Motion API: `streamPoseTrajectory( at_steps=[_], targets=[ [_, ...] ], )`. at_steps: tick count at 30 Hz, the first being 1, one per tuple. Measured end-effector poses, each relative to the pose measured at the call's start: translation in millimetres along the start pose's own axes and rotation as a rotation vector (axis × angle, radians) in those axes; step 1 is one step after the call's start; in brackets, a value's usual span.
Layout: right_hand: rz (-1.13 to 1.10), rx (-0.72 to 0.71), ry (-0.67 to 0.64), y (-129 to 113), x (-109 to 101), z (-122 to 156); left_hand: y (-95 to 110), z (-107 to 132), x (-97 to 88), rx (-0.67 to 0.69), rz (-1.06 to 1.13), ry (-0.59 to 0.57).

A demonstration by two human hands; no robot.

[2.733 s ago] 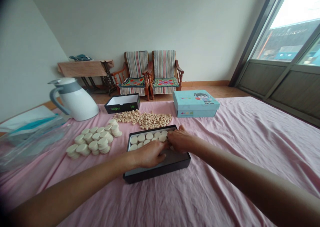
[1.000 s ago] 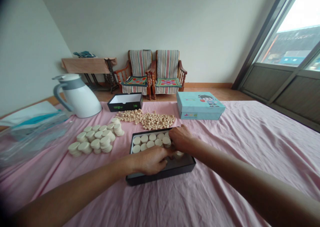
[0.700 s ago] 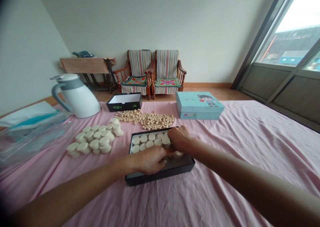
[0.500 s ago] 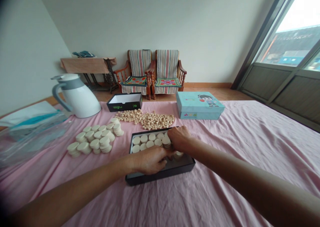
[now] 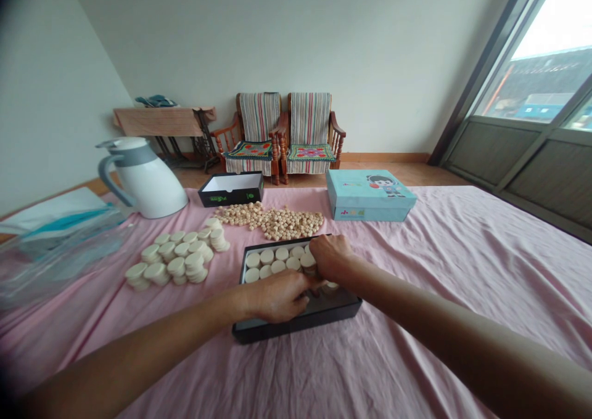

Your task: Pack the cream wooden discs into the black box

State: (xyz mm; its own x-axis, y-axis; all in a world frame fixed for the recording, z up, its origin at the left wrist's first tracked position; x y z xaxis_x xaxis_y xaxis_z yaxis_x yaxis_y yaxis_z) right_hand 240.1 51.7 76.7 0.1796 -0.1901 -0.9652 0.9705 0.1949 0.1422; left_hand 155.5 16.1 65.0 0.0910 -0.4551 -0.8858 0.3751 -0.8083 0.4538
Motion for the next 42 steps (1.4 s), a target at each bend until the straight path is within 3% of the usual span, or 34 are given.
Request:
streamPoseTrajectory(
  at_steps=[6, 12, 16, 20, 23, 28, 34, 42],
  targets=[
    [-0.010, 0.010, 0.012, -1, -1, 1, 0, 0, 0.5, 0.019, 0.009, 0.008],
    [-0.030, 0.000, 0.092, 15, -18, 10, -1, 0, 2.7, -0.006, 0.035, -0.029],
    [-0.071, -0.055, 0.264, 31, -26, 8, -2, 0, 4.0, 0.005, 0.040, -0.020],
    [-0.044, -0.180, 0.394, 27, -16, 7, -3, -1, 5.1, -0.009, 0.049, -0.033],
    [0.079, -0.231, 0.408, 16, -9, 11, -2, -1, 4.0, 0.003, 0.063, -0.023],
    [0.222, -0.185, 0.378, 6, -10, 14, 1, 0, -0.2, 0.020, 0.063, 0.001],
    [0.239, -0.139, 0.342, 6, -7, 10, 1, -1, 0.0, 0.005, 0.051, -0.020],
    [0.213, -0.194, 0.297, 4, -5, 15, 1, 0, -1.1, -0.004, 0.031, -0.002]
  ],
)
Point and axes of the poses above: each hand's wrist, its own z-axis away from the middle knuckle, its own x-axis out of the palm, y = z × x, the point moved 6 cm from there along -z, towards the middle knuckle, and after that the axes turned 4 degrees about -x, right-handed, at the moved point
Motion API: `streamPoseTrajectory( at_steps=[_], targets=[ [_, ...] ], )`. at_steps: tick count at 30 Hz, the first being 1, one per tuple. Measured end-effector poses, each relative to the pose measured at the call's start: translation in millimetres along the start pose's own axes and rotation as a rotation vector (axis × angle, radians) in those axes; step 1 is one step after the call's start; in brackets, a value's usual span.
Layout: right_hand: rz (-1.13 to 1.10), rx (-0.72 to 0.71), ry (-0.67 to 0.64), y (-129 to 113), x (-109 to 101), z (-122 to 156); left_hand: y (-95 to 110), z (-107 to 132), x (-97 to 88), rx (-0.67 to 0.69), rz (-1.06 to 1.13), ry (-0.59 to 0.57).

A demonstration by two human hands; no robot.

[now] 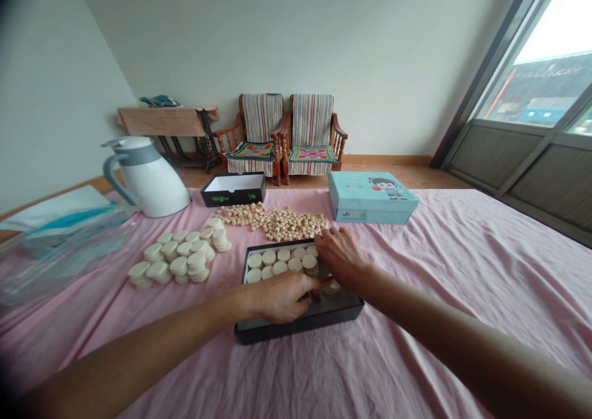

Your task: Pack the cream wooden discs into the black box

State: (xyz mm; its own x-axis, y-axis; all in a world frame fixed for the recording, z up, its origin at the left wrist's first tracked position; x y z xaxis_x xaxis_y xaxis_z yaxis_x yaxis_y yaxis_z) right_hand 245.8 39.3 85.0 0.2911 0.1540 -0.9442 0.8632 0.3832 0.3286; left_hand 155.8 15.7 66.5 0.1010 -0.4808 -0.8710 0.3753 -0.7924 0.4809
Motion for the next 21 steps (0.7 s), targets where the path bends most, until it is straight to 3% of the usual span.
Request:
streamPoseTrajectory(
  at_steps=[3, 6, 9, 12, 15, 21],
  targets=[
    [-0.095, -0.008, 0.017, 6, -4, -1, -1, 0, 1.1, -0.016, -0.002, -0.015],
    [-0.284, 0.075, 0.052, 21, -16, 4, -2, 0, 2.8, -0.016, -0.015, -0.039],
    [-0.427, 0.053, -0.043, 25, -31, 20, -3, -1, 1.8, -0.009, -0.043, -0.040],
    [-0.502, -0.180, -0.239, 4, -42, 42, -2, -2, -1.2, -0.004, -0.105, -0.034],
    [-0.570, -0.308, -0.364, -20, -41, 58, -1, -3, -4.5, 0.012, -0.130, -0.037],
    [-0.561, -0.281, -0.393, -46, -21, 58, 0, -4, -7.6, 0.001, -0.131, -0.062]
  ],
)
Point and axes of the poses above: each hand's wrist, its own z-axis away from the middle knuckle, its own x-axis out of the palm, y = z × x, the point moved 6 cm from there along -z, towards the middle knuckle, and after that the axes turned 4 degrees about -x, right-handed, at the moved point
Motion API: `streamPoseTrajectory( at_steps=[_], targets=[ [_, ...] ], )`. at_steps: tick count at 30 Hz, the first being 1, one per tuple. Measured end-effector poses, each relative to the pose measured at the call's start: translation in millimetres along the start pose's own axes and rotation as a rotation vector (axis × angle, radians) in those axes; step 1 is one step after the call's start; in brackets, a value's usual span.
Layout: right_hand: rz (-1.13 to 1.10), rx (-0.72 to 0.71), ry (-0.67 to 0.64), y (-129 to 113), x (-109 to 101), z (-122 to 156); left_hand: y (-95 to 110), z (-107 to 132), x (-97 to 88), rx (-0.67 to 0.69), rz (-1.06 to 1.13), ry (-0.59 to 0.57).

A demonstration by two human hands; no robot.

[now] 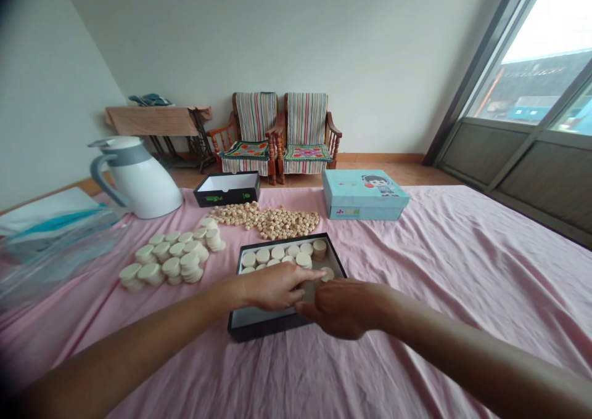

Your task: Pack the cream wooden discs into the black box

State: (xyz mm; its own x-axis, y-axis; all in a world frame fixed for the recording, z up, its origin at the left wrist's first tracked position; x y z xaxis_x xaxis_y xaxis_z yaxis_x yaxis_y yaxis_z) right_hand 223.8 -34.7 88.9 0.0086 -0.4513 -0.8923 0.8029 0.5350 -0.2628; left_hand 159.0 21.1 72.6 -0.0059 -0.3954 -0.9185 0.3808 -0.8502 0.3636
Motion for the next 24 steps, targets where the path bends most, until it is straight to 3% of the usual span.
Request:
streamPoseTrajectory(
  at_steps=[5, 13, 21, 24],
  targets=[
    [0.049, 0.093, 0.018, 1, 4, -5, -3, -1, -1.6, -0.047, -0.069, -0.008],
    [0.064, 0.108, 0.049, 11, 8, -12, -11, -8, -1.3, -0.120, -0.145, 0.010],
    [0.171, 0.056, 0.025, 14, 8, -19, -19, -11, 2.0, -0.161, -0.146, 0.053],
    [0.265, -0.032, 0.021, 15, 10, -25, -19, -13, -0.6, -0.155, -0.104, 0.078]
  ],
)
Point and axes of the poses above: each hand's wrist, its own z-axis away from the middle knuckle, its own x-axis out of the palm, y = z × x, the point moved 6 cm from there along -z, towards the middle knuckle, and after that the axes turned 4 degrees about -x, right-handed, at the moved point
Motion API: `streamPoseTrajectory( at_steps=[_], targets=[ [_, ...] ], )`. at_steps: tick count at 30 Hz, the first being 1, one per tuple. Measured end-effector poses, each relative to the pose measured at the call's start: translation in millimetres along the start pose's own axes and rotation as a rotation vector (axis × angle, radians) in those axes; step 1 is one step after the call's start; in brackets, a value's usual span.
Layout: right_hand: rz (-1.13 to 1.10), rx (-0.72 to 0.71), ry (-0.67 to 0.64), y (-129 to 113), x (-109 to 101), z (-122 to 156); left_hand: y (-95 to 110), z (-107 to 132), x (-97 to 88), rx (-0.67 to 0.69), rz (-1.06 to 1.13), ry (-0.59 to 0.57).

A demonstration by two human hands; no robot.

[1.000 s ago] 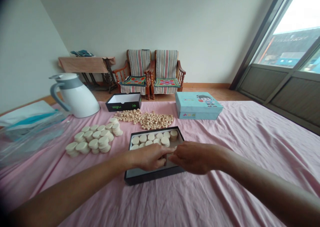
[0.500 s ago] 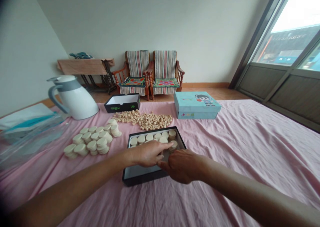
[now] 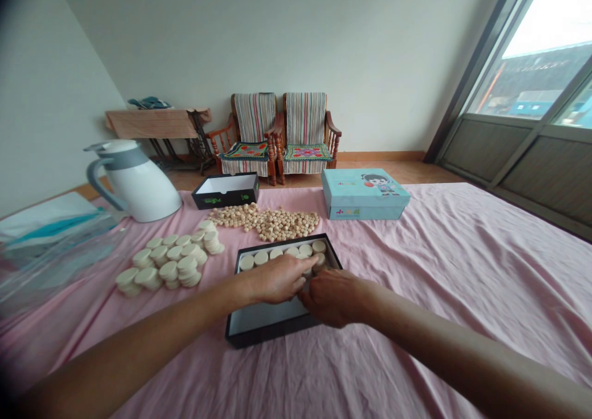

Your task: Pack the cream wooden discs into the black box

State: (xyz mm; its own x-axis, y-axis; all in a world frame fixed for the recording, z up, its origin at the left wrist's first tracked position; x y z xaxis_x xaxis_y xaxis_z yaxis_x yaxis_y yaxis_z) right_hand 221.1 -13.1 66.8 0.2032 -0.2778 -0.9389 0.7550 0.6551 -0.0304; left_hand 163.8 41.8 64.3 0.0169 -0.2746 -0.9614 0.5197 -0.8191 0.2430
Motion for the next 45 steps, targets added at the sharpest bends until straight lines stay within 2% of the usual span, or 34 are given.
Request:
streamPoseTrajectory(
  at_steps=[4, 8, 11, 14, 17, 27, 33, 39, 45],
  targets=[
    [0.082, -0.085, -0.023, 3, 8, -7, 2, -1, -3.3, 0.013, 0.049, 0.017],
    [0.072, -0.063, -0.017, 5, 7, -6, 3, 0, -3.7, 0.005, 0.050, 0.014],
    [0.059, 0.010, -0.031, 5, -1, 3, 2, 2, -2.7, -0.011, 0.029, 0.008],
    [0.069, 0.141, 0.059, 10, -16, 13, 1, 3, -1.6, -0.011, 0.022, -0.004],
    [0.086, 0.180, 0.110, 14, -22, 17, 1, 4, -1.6, -0.018, 0.037, -0.001],
    [0.089, 0.153, -0.006, 20, -8, 9, 1, 3, 0.2, -0.027, 0.072, 0.012],
    [0.014, 0.130, 0.022, 26, -1, 10, 1, 4, 0.3, -0.025, 0.062, -0.003],
    [0.037, 0.135, 0.085, 27, -14, 13, 2, 2, -1.2, -0.032, 0.079, -0.001],
    [0.062, 0.134, 0.031, 28, -6, 9, 2, 1, -1.4, -0.023, 0.078, 0.017]
  ],
)
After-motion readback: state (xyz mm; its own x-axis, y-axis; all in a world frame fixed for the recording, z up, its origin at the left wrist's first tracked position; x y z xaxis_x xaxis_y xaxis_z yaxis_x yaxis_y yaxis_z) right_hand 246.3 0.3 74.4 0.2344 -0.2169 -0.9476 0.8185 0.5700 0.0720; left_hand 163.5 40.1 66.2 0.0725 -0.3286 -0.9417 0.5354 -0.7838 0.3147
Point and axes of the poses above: each hand's wrist, its own z-axis away from the middle knuckle, its own x-axis out of the palm, y = z × x, the point moved 6 cm from there along -z, towards the middle knuckle, and after that the axes turned 4 degrees about -x, right-handed, at the moved point
